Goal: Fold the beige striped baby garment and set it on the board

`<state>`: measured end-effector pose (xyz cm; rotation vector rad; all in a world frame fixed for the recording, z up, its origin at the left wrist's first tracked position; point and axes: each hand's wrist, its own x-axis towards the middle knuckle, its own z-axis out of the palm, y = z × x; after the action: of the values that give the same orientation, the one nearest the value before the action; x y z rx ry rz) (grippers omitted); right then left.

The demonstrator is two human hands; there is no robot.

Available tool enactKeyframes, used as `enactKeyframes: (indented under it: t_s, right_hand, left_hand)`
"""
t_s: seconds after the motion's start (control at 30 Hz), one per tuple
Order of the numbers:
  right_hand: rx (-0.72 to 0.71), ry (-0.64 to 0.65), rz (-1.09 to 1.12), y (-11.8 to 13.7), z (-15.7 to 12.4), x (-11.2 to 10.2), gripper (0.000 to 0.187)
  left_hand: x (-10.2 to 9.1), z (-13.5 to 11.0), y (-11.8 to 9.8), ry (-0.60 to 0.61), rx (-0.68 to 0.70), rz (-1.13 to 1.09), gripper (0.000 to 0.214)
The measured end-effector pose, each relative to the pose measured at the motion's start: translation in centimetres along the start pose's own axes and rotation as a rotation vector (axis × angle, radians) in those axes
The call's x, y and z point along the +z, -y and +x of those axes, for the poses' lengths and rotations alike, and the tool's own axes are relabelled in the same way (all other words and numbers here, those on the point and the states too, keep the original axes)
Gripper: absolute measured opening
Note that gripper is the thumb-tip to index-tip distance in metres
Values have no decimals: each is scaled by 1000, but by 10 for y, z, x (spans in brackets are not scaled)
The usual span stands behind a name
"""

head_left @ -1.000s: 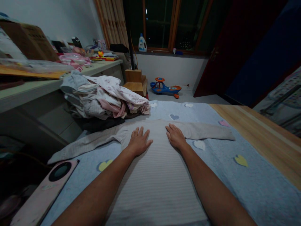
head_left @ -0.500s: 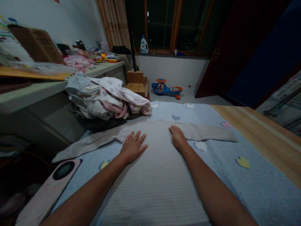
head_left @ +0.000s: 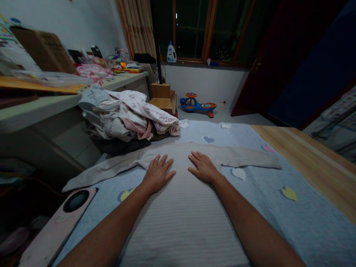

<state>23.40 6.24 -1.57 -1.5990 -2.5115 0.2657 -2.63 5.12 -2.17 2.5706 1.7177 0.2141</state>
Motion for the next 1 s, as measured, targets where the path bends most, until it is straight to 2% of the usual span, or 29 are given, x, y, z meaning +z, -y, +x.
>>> enactKeyframes:
  t_s: [0.13,0.4,0.73,1.0]
  right_hand:
    - [97,-12,-53,-11,1,-2,65]
    - [297,-60,-124,-30,2,-4,52]
    - [418,-105,-182,-66,-4,-3,52]
    - [450,-171,-162,-81,-5,-3,45]
  left_hand:
    - [-1,1,1,3,5,-9,60]
    - [0,0,4,-1,24,-32,59]
    - [0,0,5,-3,25,-47,59]
    - [0,0,5,-5,29,-22,58]
